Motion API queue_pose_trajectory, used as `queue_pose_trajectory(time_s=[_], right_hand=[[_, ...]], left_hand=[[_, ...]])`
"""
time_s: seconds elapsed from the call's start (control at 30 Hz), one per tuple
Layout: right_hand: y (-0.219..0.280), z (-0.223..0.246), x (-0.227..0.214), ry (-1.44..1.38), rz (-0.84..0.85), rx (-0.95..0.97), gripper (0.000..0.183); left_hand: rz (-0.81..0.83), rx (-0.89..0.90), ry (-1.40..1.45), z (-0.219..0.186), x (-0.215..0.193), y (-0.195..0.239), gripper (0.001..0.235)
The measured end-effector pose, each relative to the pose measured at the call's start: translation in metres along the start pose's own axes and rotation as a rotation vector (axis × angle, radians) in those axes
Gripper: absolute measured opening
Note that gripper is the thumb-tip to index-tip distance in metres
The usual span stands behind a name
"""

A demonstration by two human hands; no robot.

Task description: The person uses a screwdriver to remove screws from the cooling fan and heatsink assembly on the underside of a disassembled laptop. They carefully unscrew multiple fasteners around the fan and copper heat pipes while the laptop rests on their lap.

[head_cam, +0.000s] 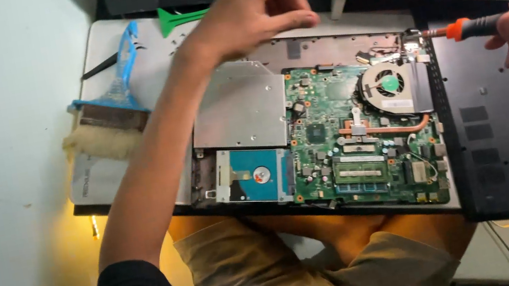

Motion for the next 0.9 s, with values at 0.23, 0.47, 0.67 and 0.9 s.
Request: queue_pose_trajectory(time_s=[0.23, 0.47, 0.67, 0.9], right_hand=[[-0.019, 0.030, 0.038, -0.121, -0.032, 0.055, 0.023], [-0.013, 0.005, 0.053, -0.064, -0.007, 0.050, 0.022], [-0.006, -0.035, 0.058, -0.266, -0.067, 0.208, 0.016], [-0.012, -0.037, 0.069, -0.487, -0.252, 0.355, 0.019]], left_hand=[[-0.351, -0.431, -0.439, 0.058, -0.101, 0.149, 0.015], [-0.441, -0.528, -0.588, 0.068, -0.109, 0.167, 0.026], [-0.446, -0.351, -0.739, 0.039, -0.097, 0.144, 0.040], [-0.219, -0.244, -0.826, 0.005, -0.075, 0.098, 0.010]])
Point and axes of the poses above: each hand's wrist, its own y-axis away from the middle knuckle, its own x-axis out of the palm, z = x × y, the point moved 7 cm from there along -y, towards the middle knuckle, and after that the axes turned 14 degrees about y, right-handed, at the moved point
